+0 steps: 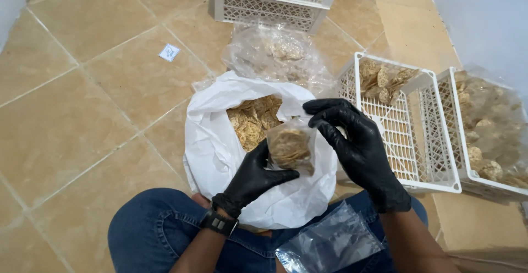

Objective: Package crackers into small plastic bags and sort them into crates

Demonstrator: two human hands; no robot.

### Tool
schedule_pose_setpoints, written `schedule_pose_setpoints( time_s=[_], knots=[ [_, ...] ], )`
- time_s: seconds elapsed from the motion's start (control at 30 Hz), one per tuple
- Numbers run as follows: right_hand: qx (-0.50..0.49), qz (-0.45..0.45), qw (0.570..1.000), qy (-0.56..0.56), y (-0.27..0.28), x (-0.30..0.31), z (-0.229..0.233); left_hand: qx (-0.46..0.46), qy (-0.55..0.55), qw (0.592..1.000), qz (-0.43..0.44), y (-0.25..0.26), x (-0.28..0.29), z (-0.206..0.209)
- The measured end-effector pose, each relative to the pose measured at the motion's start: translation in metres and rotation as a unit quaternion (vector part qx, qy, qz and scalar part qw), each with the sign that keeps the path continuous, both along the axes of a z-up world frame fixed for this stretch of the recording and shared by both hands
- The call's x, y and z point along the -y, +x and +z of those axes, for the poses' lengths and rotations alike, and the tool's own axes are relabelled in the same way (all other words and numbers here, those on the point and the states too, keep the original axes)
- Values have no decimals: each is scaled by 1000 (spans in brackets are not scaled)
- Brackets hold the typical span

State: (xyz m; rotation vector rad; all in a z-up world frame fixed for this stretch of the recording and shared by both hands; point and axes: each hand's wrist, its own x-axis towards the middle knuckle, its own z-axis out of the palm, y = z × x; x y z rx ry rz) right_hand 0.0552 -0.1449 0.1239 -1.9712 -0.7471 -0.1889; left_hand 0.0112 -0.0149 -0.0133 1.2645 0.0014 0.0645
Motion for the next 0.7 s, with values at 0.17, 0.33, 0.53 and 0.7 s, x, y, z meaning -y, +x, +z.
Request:
schedule_pose_setpoints(
  time_s=[0.17, 0.33, 0.53, 0.7],
  knots=[
    [-109, 44, 990, 79, -1, 2, -19, -24, -8, 1000, -10, 0, 12, -15],
    [-135, 112, 983, 44, 1, 4, -26, -1, 49, 999, 10, 1, 4, -9],
    [-6, 71, 997, -12, 13, -3, -41, 50, 241, 968, 43, 10, -3, -41],
    [8, 60, 997, 54, 9, -7, -37, 46, 218, 975, 15, 4, 0, -32]
  ],
)
